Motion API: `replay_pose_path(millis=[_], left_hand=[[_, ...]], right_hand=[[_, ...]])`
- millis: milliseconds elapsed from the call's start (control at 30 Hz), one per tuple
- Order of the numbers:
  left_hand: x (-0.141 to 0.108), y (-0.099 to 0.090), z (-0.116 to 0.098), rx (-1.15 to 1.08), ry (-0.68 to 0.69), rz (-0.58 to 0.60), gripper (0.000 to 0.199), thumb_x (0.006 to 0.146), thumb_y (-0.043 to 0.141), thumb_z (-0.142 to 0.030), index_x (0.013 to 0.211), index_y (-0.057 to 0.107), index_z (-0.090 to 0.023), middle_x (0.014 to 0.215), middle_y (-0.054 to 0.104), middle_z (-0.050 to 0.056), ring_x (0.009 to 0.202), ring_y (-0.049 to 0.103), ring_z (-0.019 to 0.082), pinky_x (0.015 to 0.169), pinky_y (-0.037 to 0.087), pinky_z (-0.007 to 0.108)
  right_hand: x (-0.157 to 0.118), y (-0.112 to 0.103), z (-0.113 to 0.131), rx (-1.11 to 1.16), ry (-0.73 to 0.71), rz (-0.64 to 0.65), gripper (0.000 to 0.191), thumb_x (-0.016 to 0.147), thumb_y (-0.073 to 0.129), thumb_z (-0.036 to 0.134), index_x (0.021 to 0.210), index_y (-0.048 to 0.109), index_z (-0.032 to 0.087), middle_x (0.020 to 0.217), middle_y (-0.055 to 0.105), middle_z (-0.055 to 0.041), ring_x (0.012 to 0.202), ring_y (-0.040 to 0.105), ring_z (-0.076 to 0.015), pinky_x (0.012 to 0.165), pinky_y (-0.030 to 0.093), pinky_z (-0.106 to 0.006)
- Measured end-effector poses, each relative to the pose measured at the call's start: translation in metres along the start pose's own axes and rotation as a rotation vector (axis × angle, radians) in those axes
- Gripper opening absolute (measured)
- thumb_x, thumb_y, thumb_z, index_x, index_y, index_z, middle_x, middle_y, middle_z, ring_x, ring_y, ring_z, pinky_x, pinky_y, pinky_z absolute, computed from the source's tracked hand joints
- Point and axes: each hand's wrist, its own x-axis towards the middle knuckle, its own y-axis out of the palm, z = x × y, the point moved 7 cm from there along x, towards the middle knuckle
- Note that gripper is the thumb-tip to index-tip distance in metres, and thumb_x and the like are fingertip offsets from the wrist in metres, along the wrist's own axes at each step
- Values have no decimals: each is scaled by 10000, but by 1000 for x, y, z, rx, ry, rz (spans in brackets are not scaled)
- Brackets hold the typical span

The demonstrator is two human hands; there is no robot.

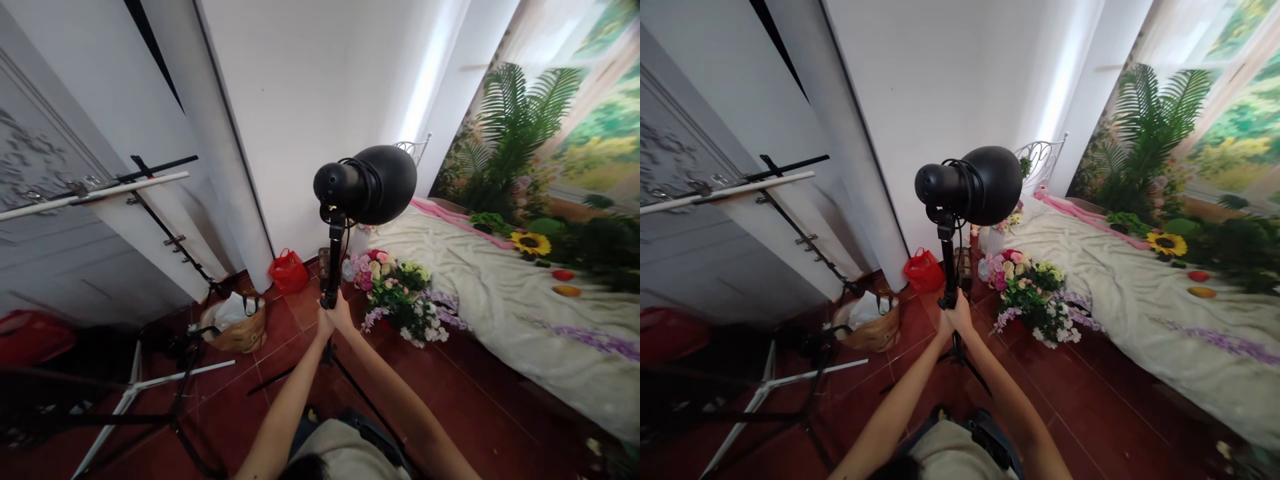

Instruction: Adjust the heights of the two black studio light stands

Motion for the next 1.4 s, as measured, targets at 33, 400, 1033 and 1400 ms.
replay_pose_path(millis=[33,400,1033,1400], left_hand=[[-1,1,1,-2,-1,15,286,618,693,-361,818,643,-162,766,694,80,802,645,219,757,539,367],[-6,0,14,126,151,133,299,704,585,-222,992,606,-145,942,683,103,870,640,210,790,497,332],[0,3,-9,115,184,-20,348,727,606,-491,821,622,-157,760,626,45,729,574,159,714,449,260],[6,12,-5,50,81,-77,418,717,591,-534,642,620,-123,556,525,13,527,465,109,517,363,213]], right_hand=[[0,2,-1,-8,15,2,402,783,494,252,1175,428,195,1041,636,-98,933,607,-205,819,493,-344],[18,-43,60,181,-150,-86,351,717,618,431,945,513,186,771,614,-26,659,568,-155,635,493,-267],[68,-131,202,104,-422,-228,448,731,592,579,917,526,177,754,580,-14,675,549,-159,688,476,-312],[59,-120,163,282,-397,126,656,648,709,527,1162,464,202,992,621,-56,901,610,-193,780,517,-334]])
